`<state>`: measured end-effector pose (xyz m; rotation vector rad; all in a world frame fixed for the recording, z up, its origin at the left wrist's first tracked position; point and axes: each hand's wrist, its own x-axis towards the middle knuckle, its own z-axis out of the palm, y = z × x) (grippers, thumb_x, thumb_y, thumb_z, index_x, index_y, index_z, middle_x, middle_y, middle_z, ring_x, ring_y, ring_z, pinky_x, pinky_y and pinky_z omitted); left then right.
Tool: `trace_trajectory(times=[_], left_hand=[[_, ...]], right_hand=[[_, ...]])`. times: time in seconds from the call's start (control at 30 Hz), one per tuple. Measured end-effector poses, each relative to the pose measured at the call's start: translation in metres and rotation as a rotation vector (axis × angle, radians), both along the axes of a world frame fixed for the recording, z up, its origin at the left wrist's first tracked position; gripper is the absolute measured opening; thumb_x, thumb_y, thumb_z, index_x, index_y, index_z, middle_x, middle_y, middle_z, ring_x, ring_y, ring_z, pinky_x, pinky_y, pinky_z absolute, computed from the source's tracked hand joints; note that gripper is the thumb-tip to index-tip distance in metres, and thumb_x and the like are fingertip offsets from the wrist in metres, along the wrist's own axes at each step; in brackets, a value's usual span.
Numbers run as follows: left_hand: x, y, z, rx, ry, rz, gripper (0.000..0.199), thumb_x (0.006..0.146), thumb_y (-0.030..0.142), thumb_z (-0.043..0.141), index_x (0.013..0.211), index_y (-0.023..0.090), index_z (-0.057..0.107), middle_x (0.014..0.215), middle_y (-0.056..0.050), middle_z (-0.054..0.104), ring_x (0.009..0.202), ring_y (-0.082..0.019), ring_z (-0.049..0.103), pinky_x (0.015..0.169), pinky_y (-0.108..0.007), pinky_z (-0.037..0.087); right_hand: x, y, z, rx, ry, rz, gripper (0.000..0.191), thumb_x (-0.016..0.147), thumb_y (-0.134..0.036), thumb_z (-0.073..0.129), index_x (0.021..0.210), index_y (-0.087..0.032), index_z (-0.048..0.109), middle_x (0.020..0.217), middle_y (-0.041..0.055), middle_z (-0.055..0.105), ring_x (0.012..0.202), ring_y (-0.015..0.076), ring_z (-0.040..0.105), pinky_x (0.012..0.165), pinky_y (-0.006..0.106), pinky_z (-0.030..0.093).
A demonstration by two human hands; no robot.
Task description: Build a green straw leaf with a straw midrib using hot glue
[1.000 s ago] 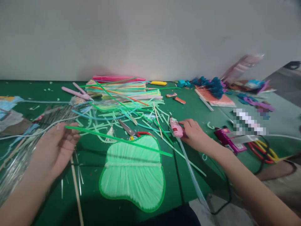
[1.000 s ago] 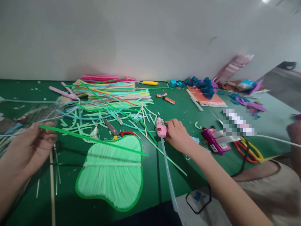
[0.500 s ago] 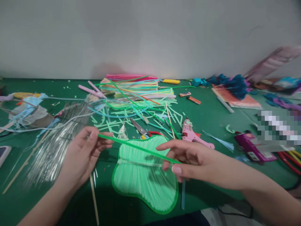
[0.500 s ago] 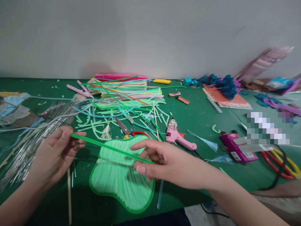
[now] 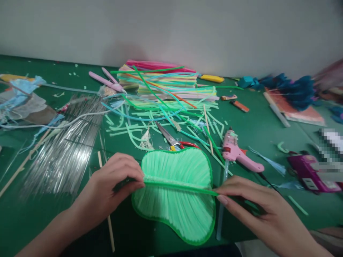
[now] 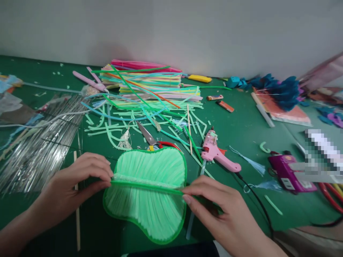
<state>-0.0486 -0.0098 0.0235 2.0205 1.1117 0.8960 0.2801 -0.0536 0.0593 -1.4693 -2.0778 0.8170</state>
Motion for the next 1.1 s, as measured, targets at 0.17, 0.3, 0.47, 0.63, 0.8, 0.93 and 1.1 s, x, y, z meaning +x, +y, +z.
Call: trace_trajectory(times=[0.17,0.3,0.47,0.63,0.8,0.93,1.1], left_hand=[[0.001,-0.005,-0.005,0.057,0.037,-0.071,0.010,0.083,0.023,0.069,0.087,0.032,0.071,0.081,-0.002,0.074,0.092,-0.025,0.063,0.083,-0.033,0.049],[0.000,-0.006,-0.006,0.074,0.023,-0.099,0.010,0.084,0.022,0.068,0.086,0.031,0.069,0.082,-0.002,0.074,0.097,-0.025,0.063,0.086,-0.032,0.049],[-0.002,-0.005,-0.006,0.085,0.005,-0.106,0.007,0.085,0.022,0.067,0.085,0.029,0.069,0.082,-0.002,0.073,0.099,-0.025,0.063,0.086,-0.033,0.049],[-0.001,-0.008,-0.003,0.104,0.028,-0.080,0.008,0.091,0.018,0.061,0.088,0.026,0.063,0.086,0.001,0.069,0.106,-0.018,0.058,0.090,-0.030,0.047],[-0.008,-0.002,-0.001,0.165,0.108,-0.149,0.013,0.089,0.014,0.063,0.093,0.026,0.060,0.092,0.002,0.067,0.110,-0.015,0.055,0.090,-0.024,0.047],[-0.011,0.001,0.000,0.168,0.100,-0.162,0.015,0.089,0.013,0.063,0.094,0.027,0.060,0.094,0.002,0.068,0.110,-0.015,0.057,0.091,-0.025,0.049],[-0.015,0.000,0.000,0.119,0.099,0.020,0.009,0.093,0.023,0.057,0.098,0.030,0.062,0.100,0.003,0.069,0.108,-0.015,0.061,0.093,-0.028,0.049]], right_hand=[[-0.003,-0.006,0.004,-0.007,-0.069,0.031,0.020,0.087,-0.025,0.066,0.105,-0.032,0.073,0.085,-0.0002,0.073,0.069,0.0134,0.070,0.059,0.019,0.055],[-0.002,-0.002,0.010,-0.027,-0.071,0.131,0.017,0.089,-0.023,0.065,0.101,-0.030,0.074,0.081,-0.0004,0.073,0.066,0.0126,0.069,0.057,0.018,0.054],[0.005,0.009,0.013,-0.024,-0.083,0.254,0.015,0.090,-0.022,0.065,0.101,-0.027,0.074,0.081,-0.0001,0.073,0.067,0.0113,0.069,0.058,0.018,0.053],[-0.001,0.013,0.014,0.007,-0.063,0.271,0.019,0.091,-0.017,0.064,0.107,-0.024,0.070,0.088,-0.0002,0.073,0.074,0.0100,0.069,0.065,0.018,0.052],[-0.019,0.019,0.017,0.035,-0.014,0.262,0.020,0.091,-0.017,0.065,0.110,-0.023,0.070,0.094,-0.0002,0.074,0.080,0.0100,0.068,0.072,0.019,0.051],[-0.030,0.023,0.018,0.079,0.022,0.274,0.015,0.092,-0.020,0.064,0.105,-0.022,0.071,0.089,-0.0005,0.074,0.077,0.0098,0.068,0.069,0.019,0.049],[-0.031,0.022,0.010,0.087,0.095,0.191,0.011,0.088,-0.013,0.067,0.094,-0.020,0.073,0.085,-0.0004,0.071,0.074,0.0082,0.066,0.065,0.017,0.049]])
